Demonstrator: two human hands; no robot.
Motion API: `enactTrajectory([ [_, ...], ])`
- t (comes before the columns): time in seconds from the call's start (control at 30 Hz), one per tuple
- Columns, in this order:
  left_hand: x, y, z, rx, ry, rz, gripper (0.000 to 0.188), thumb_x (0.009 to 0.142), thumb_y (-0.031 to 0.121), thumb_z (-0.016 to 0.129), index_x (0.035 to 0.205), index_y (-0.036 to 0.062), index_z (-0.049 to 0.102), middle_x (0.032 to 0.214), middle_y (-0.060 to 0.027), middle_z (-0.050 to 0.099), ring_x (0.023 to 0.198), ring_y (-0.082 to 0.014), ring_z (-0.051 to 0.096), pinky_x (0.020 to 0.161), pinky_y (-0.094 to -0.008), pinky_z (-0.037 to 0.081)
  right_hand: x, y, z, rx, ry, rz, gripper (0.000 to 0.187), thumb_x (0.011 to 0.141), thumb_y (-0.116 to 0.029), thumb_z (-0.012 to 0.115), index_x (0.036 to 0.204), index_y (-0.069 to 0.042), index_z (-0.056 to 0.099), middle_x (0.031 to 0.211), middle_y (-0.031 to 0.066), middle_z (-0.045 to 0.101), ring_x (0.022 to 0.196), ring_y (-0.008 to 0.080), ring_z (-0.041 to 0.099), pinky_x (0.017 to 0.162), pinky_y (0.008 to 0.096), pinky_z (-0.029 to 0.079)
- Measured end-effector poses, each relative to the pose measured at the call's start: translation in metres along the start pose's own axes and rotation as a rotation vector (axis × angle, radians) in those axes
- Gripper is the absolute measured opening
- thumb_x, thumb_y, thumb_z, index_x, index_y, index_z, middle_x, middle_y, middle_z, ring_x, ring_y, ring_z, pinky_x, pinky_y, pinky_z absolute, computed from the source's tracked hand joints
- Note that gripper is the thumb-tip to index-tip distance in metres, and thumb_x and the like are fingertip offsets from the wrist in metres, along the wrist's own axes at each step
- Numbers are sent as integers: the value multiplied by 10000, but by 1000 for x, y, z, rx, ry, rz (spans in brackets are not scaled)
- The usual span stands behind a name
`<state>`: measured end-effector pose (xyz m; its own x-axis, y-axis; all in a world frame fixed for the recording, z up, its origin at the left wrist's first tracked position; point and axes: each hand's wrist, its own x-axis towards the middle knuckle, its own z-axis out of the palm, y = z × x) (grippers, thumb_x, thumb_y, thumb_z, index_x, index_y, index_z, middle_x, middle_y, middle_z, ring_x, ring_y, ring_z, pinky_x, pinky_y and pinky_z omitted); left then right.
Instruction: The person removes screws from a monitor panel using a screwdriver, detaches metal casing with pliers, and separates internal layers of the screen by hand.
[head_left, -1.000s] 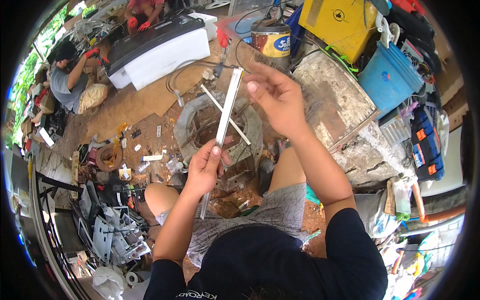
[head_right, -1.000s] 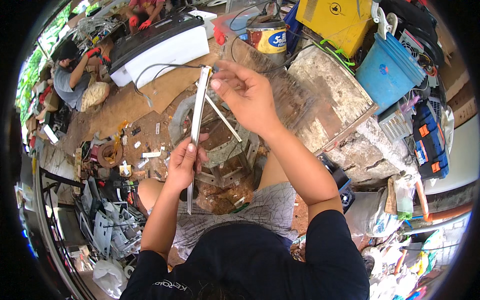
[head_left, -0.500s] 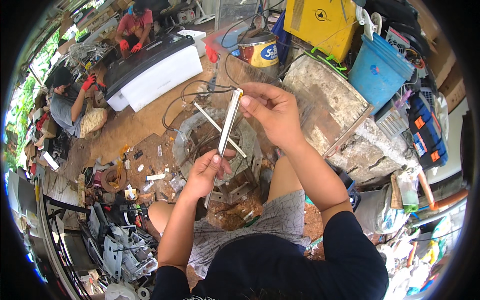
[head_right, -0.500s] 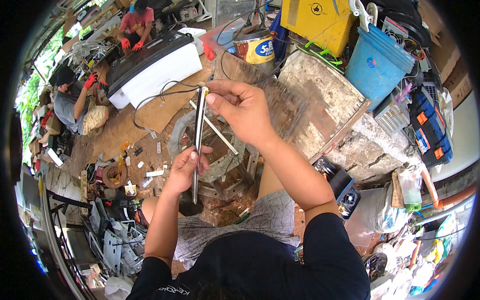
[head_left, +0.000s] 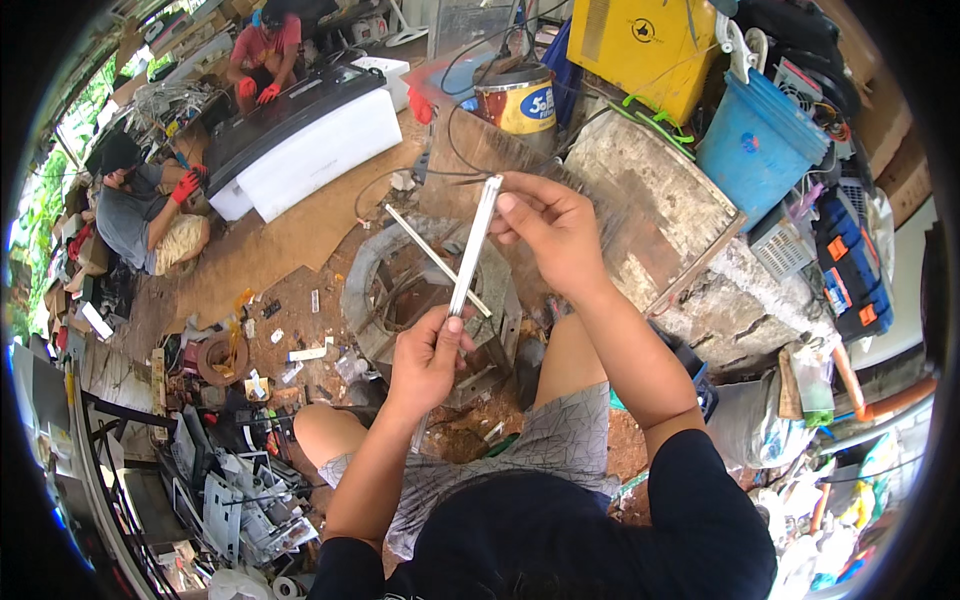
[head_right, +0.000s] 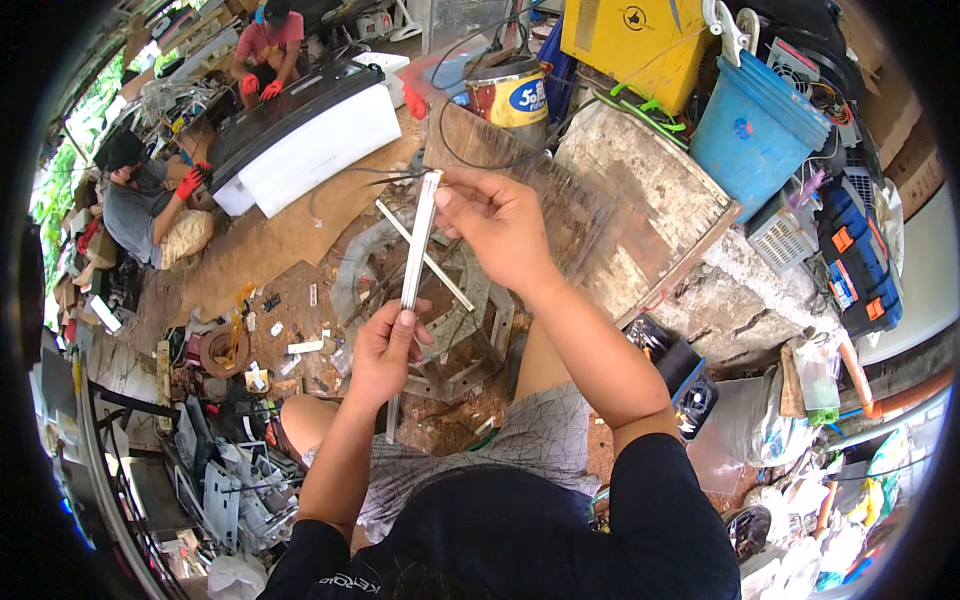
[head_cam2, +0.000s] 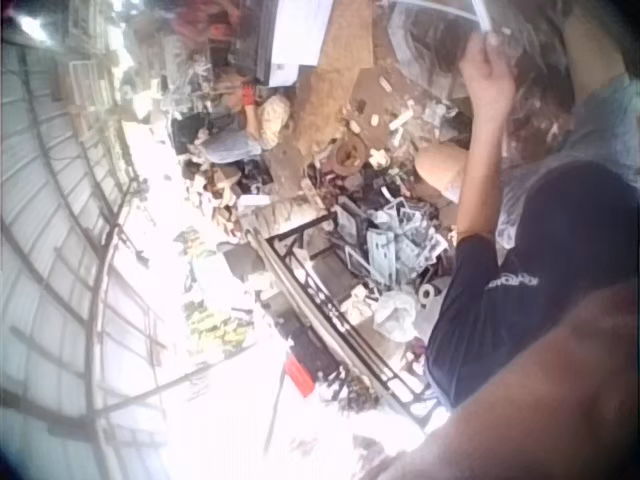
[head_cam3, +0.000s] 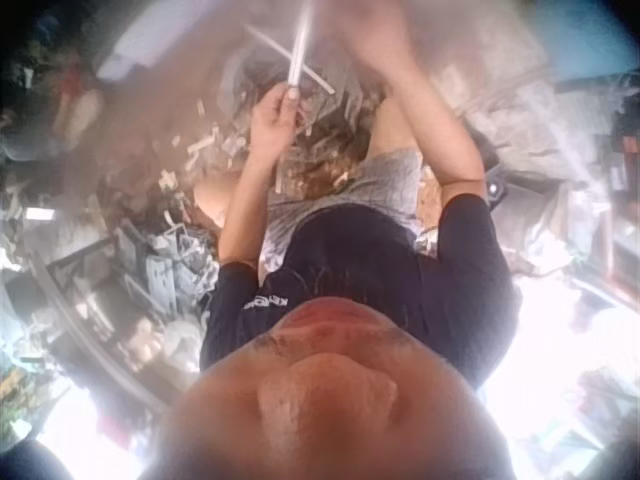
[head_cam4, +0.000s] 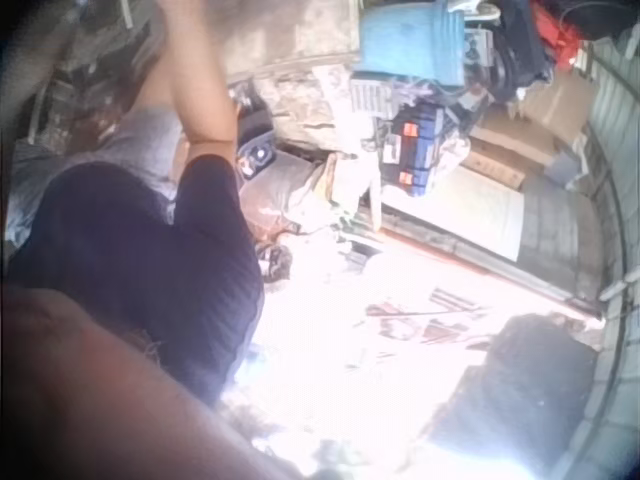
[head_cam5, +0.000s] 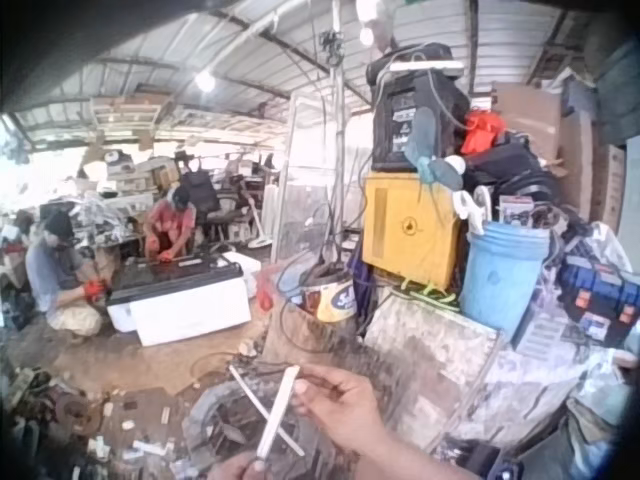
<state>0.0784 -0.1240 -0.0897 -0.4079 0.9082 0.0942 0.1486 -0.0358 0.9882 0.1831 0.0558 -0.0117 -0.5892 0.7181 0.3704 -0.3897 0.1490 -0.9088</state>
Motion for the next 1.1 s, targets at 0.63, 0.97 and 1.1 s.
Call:
enactTrajectory([
  [0.63,7,-7,5,369,219,319,219,918,162,680,1061,-1,712,692,-82,540,615,-194,529,592,-321,439,4,36,-13,-125,56,81,234,958,-122,652,1119,45,681,843,65,705,709,96,664,630,232,549],
  [0.97,5,-21,-3,267,227,181,201,932,140,656,1087,21,706,748,10,526,682,-77,456,614,-244,381,-24,51,-13,-61,47,263,383,959,-193,664,1245,55,606,1027,135,720,818,162,697,704,272,568],
  [1.1,13,-30,-3,150,280,142,203,939,164,662,1078,19,693,765,23,550,673,-67,465,609,-233,393,-62,72,-11,-30,-60,379,405,957,-190,670,1279,42,591,1018,110,714,824,125,659,732,274,549],
])
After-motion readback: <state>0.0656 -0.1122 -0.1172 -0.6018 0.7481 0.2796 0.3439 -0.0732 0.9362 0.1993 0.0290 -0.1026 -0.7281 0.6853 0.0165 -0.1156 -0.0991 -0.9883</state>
